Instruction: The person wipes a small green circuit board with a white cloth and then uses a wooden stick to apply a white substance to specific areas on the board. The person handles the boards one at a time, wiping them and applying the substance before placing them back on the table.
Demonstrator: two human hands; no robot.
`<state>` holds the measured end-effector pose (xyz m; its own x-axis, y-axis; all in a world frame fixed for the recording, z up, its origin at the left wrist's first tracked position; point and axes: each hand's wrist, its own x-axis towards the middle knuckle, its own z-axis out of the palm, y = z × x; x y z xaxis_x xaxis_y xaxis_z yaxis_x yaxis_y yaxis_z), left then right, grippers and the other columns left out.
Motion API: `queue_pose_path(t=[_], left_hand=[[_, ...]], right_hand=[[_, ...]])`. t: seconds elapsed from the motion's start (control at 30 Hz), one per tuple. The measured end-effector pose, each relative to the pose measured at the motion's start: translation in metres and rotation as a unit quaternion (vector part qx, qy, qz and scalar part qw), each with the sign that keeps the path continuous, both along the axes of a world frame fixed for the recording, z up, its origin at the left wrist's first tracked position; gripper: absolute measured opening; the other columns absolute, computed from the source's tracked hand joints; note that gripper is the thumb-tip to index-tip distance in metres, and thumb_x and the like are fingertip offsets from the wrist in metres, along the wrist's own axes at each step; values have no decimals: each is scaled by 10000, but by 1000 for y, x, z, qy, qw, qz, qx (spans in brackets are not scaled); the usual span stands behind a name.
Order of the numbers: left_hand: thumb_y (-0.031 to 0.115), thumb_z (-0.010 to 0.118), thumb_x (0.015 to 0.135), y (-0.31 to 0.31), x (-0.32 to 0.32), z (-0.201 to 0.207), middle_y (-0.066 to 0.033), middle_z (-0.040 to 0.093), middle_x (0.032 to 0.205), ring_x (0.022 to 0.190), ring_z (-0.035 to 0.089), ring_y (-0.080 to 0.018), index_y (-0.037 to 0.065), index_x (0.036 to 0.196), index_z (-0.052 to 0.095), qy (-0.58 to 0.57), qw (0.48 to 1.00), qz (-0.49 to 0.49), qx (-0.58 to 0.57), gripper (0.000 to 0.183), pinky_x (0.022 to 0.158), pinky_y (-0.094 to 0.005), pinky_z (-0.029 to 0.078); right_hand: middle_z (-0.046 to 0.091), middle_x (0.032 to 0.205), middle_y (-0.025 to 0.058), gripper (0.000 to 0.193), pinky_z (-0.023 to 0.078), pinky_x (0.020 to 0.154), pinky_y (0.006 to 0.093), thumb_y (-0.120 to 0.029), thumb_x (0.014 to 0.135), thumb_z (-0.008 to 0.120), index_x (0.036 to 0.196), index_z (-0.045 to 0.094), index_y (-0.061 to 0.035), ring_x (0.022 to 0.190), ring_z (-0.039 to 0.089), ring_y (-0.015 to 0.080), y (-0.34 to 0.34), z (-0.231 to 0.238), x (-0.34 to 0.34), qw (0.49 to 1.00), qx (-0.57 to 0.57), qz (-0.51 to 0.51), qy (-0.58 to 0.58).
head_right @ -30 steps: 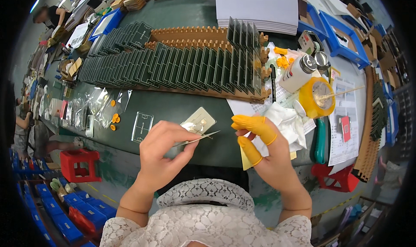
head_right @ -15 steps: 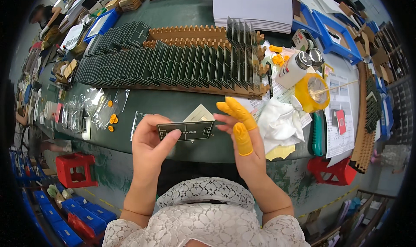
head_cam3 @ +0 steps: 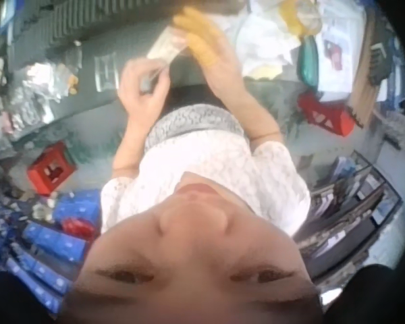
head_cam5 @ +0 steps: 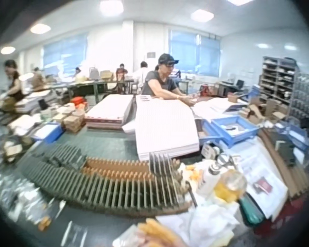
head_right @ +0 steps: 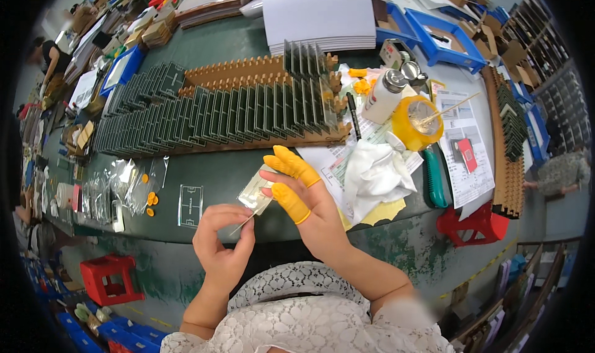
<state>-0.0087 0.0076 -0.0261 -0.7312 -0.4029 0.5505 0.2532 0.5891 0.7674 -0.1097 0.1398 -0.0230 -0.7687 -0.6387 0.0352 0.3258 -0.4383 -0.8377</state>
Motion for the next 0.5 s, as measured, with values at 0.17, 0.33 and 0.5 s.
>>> queue_pose_path(t=[0.17, 0.33, 0.5], left_hand=[[-69, 730, 708, 2, 2, 6, -94, 679, 881, 791, 634, -277, 37, 928, 644, -44, 998, 25, -41, 259, 705, -349, 489], [-80, 718, 741, -14, 9, 8, -117, 662, 838, 752, 629, -260, 9, 888, 650, -27, 993, 117, -8, 185, 709, -333, 494], [-48, 697, 801, -43, 23, -2, -90, 641, 827, 742, 609, -192, 7, 881, 625, -56, 977, 199, 52, 121, 710, -290, 476]], right_hand=[[443, 1458, 151, 545, 381, 1101, 369, -46, 984, 563, 1476, 333, -3, 1344, 459, 247, -4, 0, 4, 995, 35, -23, 87], [586, 1276, 101, 432, 389, 1044, 352, -82, 901, 695, 1303, 552, -20, 1201, 531, 213, 8, 5, -11, 917, 211, -98, 324], [571, 915, 70, 163, 413, 743, 383, -95, 766, 755, 895, 666, -52, 857, 524, 279, 9, -14, -16, 716, 392, -99, 569]])
